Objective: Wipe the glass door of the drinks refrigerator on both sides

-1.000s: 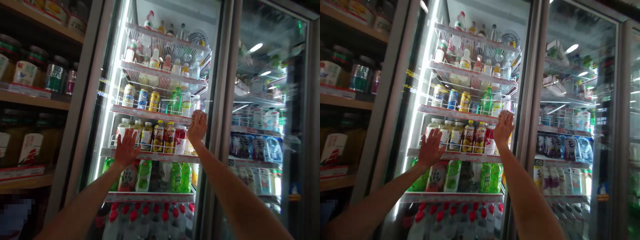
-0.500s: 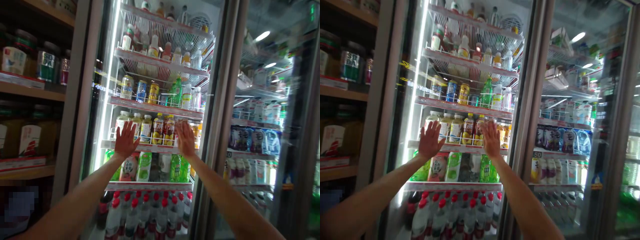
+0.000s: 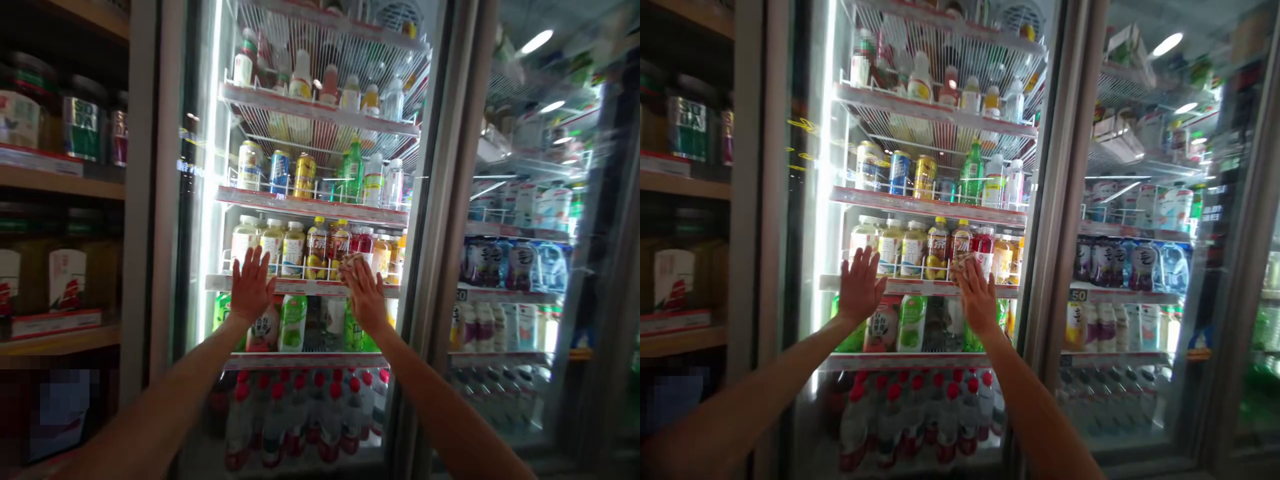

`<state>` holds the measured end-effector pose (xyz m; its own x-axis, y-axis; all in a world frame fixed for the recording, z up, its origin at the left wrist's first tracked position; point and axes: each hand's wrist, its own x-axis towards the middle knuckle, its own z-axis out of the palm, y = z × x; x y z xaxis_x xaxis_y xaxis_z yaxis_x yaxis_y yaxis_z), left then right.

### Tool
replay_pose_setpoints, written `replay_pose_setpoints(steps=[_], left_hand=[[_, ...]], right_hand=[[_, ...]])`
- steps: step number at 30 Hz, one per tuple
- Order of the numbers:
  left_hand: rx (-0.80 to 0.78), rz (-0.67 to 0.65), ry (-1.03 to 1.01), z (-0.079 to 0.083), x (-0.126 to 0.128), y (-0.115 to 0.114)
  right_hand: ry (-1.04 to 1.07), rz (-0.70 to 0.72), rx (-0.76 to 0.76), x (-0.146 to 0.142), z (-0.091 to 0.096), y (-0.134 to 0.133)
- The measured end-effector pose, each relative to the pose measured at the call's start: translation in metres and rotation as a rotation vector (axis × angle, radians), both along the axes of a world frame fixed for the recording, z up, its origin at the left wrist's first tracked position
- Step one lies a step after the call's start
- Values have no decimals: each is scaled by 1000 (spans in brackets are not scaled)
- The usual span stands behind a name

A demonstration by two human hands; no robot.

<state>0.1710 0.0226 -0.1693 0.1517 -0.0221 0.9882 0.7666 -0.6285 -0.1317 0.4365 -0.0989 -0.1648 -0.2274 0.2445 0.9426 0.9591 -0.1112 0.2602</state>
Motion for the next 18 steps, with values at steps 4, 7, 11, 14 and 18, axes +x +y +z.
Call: replay_pose_setpoints(steps=[4,7,11,14,18], left_hand=[[-25,-22,23,-14,-2,-1],[-24,-12,11,-20,-2,0],[-14,-12,17,-19,-2,1],[-13,12,23,-19,-2,0],[-50,-10,11,-19,-1,0]], right_hand=[[369,-80,230,13,4,-3],[386,-46,217,-3,-1,1],[-6,49,-12,-28,-22,10],[104,-18,111,-11,-26,9],[387,-126,292,6,-31,5]])
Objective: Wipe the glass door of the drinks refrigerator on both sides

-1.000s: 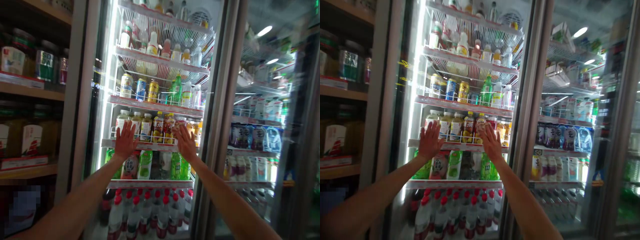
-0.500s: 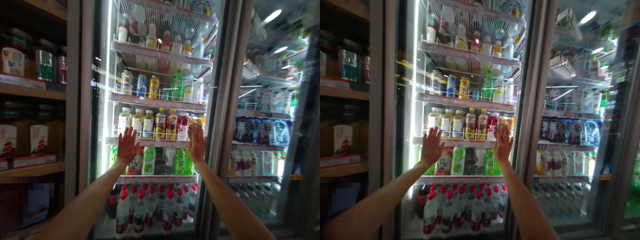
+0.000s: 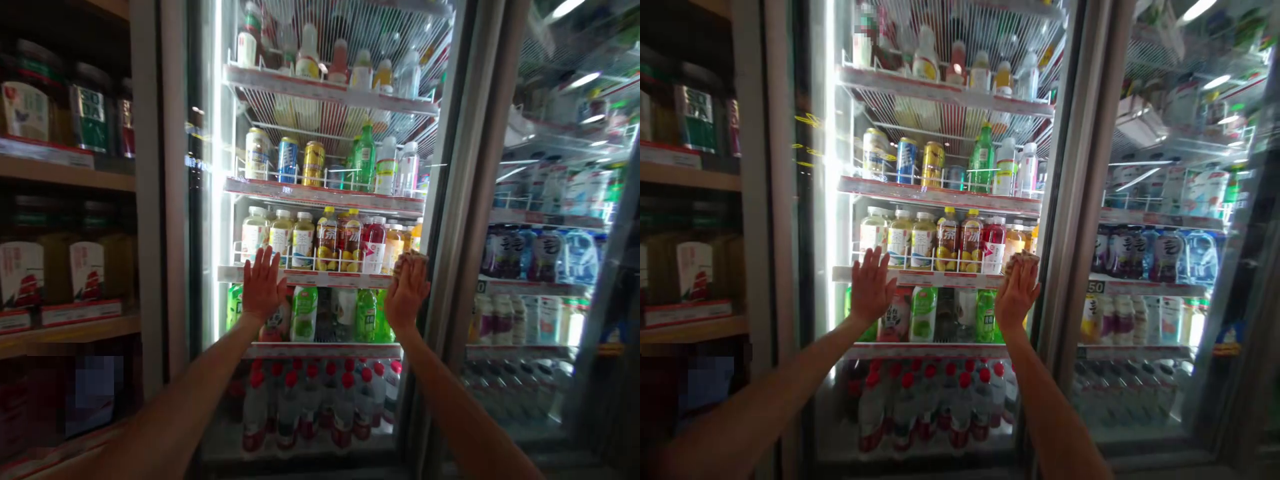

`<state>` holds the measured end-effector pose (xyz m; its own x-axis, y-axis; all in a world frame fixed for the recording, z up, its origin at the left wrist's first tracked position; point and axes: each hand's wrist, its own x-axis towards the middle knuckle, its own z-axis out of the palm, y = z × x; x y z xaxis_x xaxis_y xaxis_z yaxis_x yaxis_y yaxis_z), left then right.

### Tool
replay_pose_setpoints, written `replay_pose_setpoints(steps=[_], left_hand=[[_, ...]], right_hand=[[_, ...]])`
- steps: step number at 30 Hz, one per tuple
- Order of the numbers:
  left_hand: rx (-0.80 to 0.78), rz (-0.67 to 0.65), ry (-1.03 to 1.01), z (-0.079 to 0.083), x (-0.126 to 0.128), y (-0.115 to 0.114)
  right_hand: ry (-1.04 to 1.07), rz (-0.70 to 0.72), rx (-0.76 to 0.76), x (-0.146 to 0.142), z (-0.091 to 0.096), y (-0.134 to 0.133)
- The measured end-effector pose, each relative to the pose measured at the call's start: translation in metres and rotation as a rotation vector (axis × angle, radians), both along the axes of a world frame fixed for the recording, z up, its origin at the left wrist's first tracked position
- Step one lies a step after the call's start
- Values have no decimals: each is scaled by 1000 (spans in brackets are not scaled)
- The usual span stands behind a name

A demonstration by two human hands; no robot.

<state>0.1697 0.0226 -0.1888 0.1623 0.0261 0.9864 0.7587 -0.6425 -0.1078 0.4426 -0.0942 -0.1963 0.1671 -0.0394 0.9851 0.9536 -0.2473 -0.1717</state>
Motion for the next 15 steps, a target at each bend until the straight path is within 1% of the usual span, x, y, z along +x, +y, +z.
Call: replay_pose_setpoints(steps=[1,4,5,6,7,9,11,12,13,15], left_hand=[[-17,-16,-7,0,0,0],[-52,-40,-18,0,1,-1],[-54,-38,-15,0,1,-1],[-53,-31,-11,0,1,-2],[-48,-21,-9,0,2,-2],[-36,-3,-11,0,2,-3],[-30,4,-15,0,3,-3],[-29,4,-16,-1,3,-2],[-29,3,-16,-1,3,-2],[-34,-1,-12,-1,2,-1]], right_hand=[[-36,13,-28,-4,-6,-1],[-304,111,-229,-18,-27,-2],[-358,132,-272,-18,-32,-2],[-359,133,-276,-16,-34,-4],[-307,116,-245,-10,-35,-5],[-116,61,-121,1,-31,-6],[33,35,-21,3,-28,-6],[39,47,-18,-2,-28,-5],[0,75,-51,-11,-30,-3],[-153,143,-176,-29,-37,0]])
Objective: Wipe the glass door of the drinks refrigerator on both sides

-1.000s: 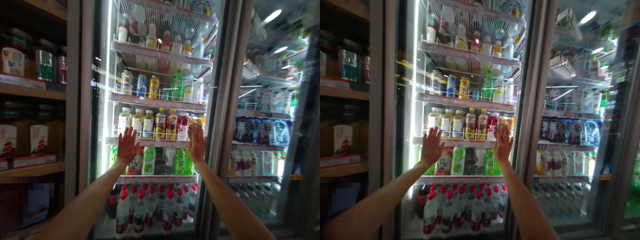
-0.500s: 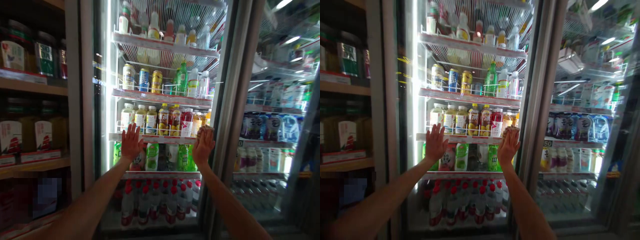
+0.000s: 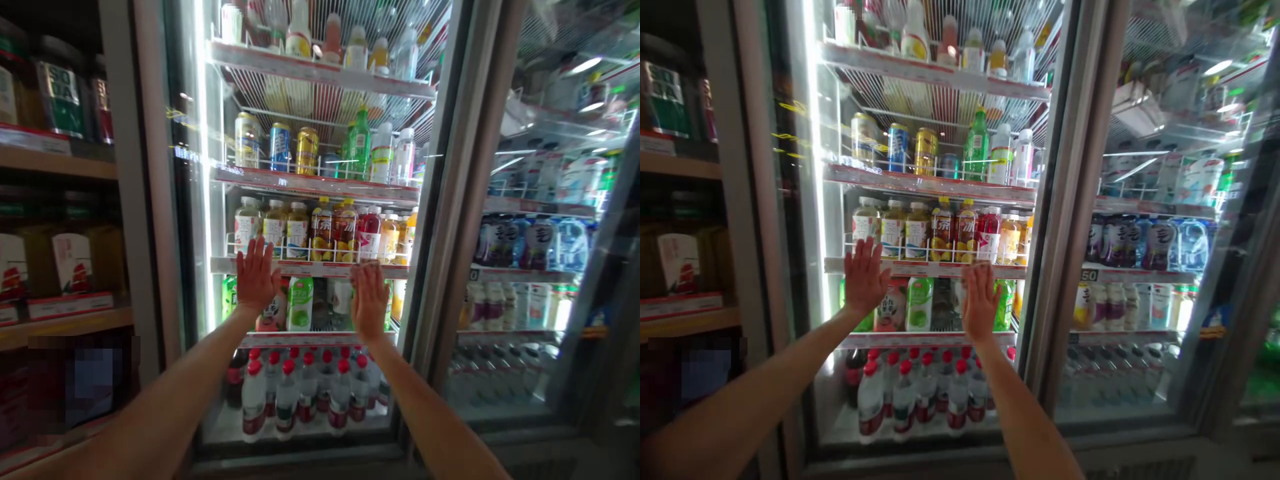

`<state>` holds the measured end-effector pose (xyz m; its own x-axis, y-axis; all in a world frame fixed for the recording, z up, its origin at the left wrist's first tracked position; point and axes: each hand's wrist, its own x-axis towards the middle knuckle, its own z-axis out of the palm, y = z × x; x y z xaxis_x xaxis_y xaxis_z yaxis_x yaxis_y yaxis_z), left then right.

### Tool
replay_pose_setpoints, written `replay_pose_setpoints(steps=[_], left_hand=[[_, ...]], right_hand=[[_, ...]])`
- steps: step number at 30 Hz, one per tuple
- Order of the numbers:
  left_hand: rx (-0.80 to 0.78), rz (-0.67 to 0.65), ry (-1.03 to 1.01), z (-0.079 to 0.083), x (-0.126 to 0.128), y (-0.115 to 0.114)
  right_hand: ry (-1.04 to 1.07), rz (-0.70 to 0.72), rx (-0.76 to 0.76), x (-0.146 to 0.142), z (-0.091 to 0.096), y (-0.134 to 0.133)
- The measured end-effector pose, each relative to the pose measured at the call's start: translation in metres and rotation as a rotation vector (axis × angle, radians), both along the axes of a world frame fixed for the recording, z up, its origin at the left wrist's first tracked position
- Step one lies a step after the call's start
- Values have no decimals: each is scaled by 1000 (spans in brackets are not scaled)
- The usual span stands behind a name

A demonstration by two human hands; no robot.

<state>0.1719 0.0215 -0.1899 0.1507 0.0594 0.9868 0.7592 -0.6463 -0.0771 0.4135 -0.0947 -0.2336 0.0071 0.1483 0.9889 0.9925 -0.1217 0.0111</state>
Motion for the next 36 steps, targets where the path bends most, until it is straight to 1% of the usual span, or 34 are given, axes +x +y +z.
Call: replay_pose_setpoints(steps=[2,3,4,5,7,8,9,10,11,14,16,18,20,22,23,24,26,28,30,33,34,35,36], left_hand=[[-11,-5,8,0,-1,0],[-19,-10,12,0,-2,0],[-28,-15,16,0,-2,0],[-36,-17,18,0,-2,-1],[-44,-21,16,-1,-2,-1],[-41,-24,13,-1,-1,-1],[-36,-27,9,-1,-1,-1],[-32,-29,5,-1,-1,-1],[-26,-32,1,-1,0,0],[-1,-44,-6,-1,0,2],[14,-53,-5,-1,-1,3],[16,-63,-5,-2,-1,3],[18,-69,-6,-2,-1,3],[17,-70,-9,-2,-1,3],[12,-71,-11,-2,-1,3],[7,-72,-12,-2,-1,3],[1,-72,-11,-2,-1,3],[11,-64,2,-2,-2,2],[37,-59,14,-3,-2,2],[66,-59,1,-3,-1,2],[67,-59,-5,-3,-1,2],[62,-60,-9,-4,-1,3],[52,-64,-9,-4,-1,3]], right_hand=[[-151,50,-108,-7,-8,0],[-185,53,-131,-3,-10,-2],[-174,36,-120,5,-11,-5],[-112,0,-81,16,-11,-8],[108,-98,36,38,-8,-13],[217,-140,93,44,-6,-15],[282,-161,126,45,-6,-15],[284,-154,127,40,-8,-14],[227,-123,95,32,-10,-11],[-73,15,-45,2,-21,-4],[-171,43,-76,-1,-25,-3],[-112,-7,-16,11,-25,-6],[40,-80,76,24,-23,-8],[143,-104,127,25,-25,-8],[133,-87,107,20,-27,-7],[80,-54,61,11,-31,-6],[-76,21,-66,-5,-40,-4],[-177,47,-140,-10,-46,-6],[-139,1,-100,1,-48,-10],[82,-116,66,21,-45,-15],[134,-133,97,22,-45,-15],[147,-129,97,18,-47,-15],[113,-107,59,12,-49,-14]])
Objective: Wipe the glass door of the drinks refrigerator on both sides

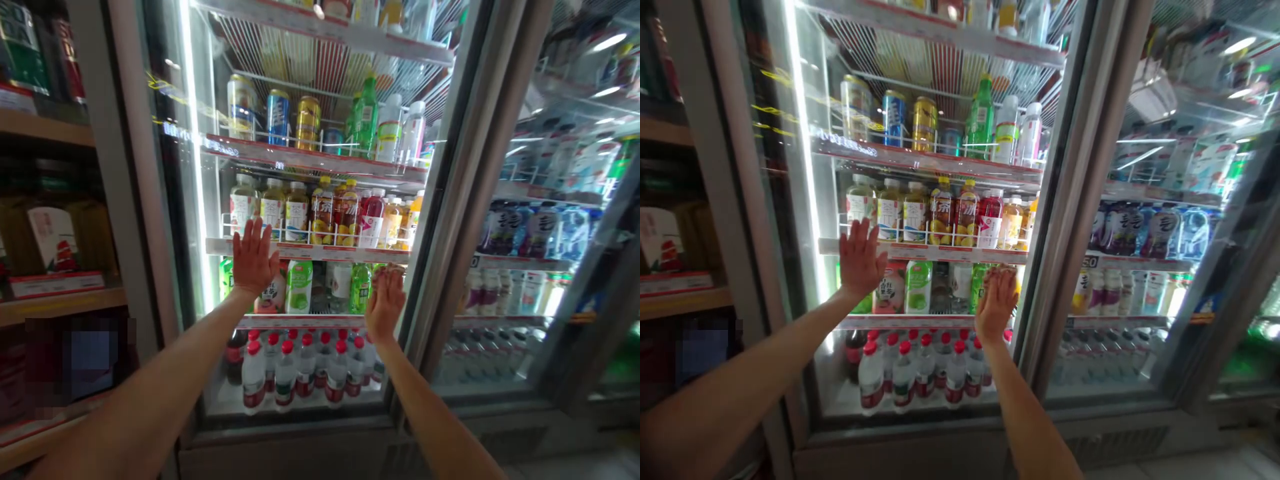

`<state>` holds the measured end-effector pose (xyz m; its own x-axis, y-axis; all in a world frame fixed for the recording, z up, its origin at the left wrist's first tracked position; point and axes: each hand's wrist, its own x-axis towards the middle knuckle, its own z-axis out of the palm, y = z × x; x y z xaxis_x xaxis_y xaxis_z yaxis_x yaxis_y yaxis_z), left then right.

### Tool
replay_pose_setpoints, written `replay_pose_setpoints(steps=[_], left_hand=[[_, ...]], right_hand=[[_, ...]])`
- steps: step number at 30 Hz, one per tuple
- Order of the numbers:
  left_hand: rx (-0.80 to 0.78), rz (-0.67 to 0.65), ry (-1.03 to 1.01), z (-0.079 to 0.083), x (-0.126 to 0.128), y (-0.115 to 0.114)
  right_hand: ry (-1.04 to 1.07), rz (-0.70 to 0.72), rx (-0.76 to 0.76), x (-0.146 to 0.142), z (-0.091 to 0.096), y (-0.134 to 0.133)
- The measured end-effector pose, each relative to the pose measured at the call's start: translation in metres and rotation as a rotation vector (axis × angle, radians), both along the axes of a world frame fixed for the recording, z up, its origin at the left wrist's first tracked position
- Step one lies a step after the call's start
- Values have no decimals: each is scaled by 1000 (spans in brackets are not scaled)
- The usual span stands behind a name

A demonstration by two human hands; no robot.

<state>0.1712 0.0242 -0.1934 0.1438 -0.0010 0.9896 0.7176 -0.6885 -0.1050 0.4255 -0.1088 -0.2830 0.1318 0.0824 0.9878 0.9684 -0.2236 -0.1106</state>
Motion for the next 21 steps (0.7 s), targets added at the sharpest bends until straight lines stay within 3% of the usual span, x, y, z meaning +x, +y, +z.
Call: replay_pose_setpoints(steps=[3,5,9,11,13,17,19,21], left_hand=[[-38,-22,4,0,-1,0],[-52,-33,6,0,-1,0],[-36,-23,-2,0,0,0],[-32,-22,-5,-1,0,-1],[-48,-34,-3,-1,0,-1],[-78,-52,-3,0,-1,-1],[-71,-44,0,0,-1,-1],[-58,-32,1,-1,-1,-1]], right_hand=[[-217,104,-189,-19,-10,1],[-287,120,-240,-15,-13,-2],[-19,-31,-34,24,-7,-11],[108,-82,64,30,-6,-13],[54,-41,22,18,-10,-10],[-251,107,-229,-10,-22,-6],[-248,73,-201,-3,-21,-7],[-111,-11,-87,11,-16,-9]])
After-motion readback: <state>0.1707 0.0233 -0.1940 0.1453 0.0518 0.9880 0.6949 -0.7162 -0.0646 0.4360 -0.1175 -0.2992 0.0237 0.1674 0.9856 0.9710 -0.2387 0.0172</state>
